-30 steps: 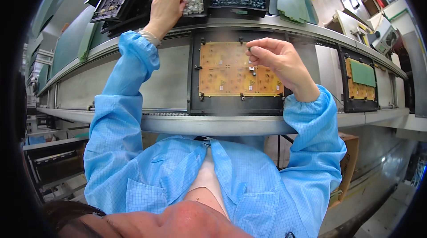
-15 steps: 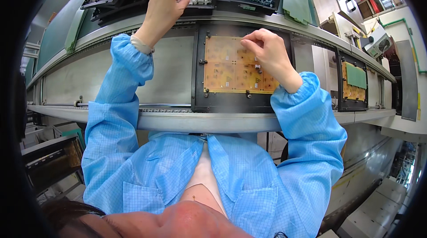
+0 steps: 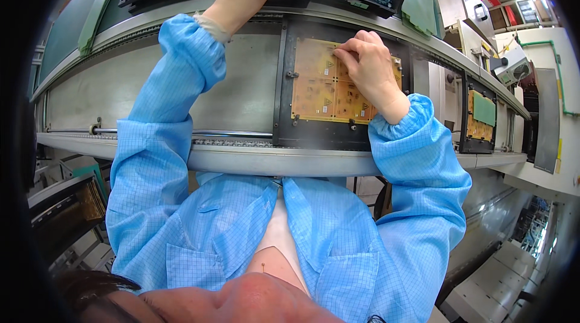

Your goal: The recorder is assembling electronic components onto printed circuit boards at an industrial workstation.

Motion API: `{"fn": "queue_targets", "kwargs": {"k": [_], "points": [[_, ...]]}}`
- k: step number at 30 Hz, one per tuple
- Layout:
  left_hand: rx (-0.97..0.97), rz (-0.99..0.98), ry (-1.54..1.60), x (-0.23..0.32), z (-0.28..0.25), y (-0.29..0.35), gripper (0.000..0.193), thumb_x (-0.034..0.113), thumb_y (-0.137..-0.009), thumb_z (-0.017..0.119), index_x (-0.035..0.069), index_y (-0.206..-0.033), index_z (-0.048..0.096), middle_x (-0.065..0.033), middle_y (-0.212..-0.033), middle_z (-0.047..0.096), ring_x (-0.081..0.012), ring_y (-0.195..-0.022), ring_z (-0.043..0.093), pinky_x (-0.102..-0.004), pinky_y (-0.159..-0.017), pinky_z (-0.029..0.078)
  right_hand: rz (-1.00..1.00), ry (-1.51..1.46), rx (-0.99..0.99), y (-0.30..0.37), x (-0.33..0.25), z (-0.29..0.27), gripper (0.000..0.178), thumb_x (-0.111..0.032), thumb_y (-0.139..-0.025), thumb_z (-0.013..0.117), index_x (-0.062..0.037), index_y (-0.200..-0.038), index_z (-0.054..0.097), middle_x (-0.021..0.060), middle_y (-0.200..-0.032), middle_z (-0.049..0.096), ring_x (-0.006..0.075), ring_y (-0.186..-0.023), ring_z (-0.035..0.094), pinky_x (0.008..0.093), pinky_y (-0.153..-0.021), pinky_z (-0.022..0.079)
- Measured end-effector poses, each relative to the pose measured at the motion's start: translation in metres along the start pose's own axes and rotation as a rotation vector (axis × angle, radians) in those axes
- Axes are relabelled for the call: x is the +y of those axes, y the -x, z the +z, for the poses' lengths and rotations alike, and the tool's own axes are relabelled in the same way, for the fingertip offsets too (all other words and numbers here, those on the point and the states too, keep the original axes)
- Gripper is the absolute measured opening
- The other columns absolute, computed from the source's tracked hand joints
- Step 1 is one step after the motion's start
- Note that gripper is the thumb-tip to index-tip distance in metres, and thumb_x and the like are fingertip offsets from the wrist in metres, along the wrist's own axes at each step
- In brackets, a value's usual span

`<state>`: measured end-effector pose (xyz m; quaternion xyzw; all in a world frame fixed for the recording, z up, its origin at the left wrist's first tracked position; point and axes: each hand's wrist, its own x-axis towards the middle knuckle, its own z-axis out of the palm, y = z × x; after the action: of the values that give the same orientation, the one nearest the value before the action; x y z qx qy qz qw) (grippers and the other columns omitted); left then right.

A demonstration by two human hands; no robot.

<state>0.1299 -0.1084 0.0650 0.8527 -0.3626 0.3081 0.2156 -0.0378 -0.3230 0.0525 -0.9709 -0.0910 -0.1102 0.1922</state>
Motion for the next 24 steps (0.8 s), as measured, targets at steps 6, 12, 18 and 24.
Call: {"fn": "queue_targets", "kwargs": {"k": [6,12,18,24], "points": [[-0.026,0.028,-0.069,-0.001,-0.003,-0.005,0.006,0.003,-0.079,0.061,0.005,-0.084,0.060,-0.0135,-0.086,0.061,-0.0321,-0.080,0.068,-0.0406,-0.068,0.056,-0.008,0.009,-0.005,0.001,-0.001,0.000,0.013,-0.012,-0.086,0.075,0.0007,-0.089,0.075,0.0093,-0.081,0.061,0.0239,-0.080,0.059,0.0349,-0.070,0.050],[0.067,0.077,0.048,-0.006,-0.004,-0.002,0.006,0.002,-0.079,0.061,0.004,-0.085,0.059,-0.0154,-0.091,0.059,-0.0342,-0.086,0.064,-0.0428,-0.074,0.054,-0.028,0.062,0.042,0.002,-0.006,0.003,0.013,-0.012,-0.087,0.073,0.0011,-0.090,0.075,0.0094,-0.082,0.062,0.0251,-0.082,0.060,0.0351,-0.071,0.051],[0.213,0.010,0.346,0.014,-0.038,0.015,0.004,0.003,-0.084,0.060,0.005,-0.087,0.059,-0.0144,-0.091,0.058,-0.0368,-0.083,0.063,-0.0429,-0.071,0.053,-0.052,0.044,0.119,0.004,-0.004,0.012,0.012,-0.010,-0.086,0.073,0.0011,-0.088,0.075,0.0106,-0.083,0.064,0.0261,-0.082,0.061,0.0358,-0.070,0.051],[0.049,-0.091,0.526,0.026,-0.058,0.061,0.004,0.009,-0.087,0.067,0.009,-0.090,0.069,-0.0073,-0.090,0.065,-0.0287,-0.082,0.067,-0.0395,-0.071,0.053,0.006,0.048,0.152,0.010,-0.005,0.020,0.013,-0.012,-0.086,0.074,0.0005,-0.088,0.075,0.0118,-0.083,0.065,0.0278,-0.081,0.063,0.0380,-0.070,0.051]]}}
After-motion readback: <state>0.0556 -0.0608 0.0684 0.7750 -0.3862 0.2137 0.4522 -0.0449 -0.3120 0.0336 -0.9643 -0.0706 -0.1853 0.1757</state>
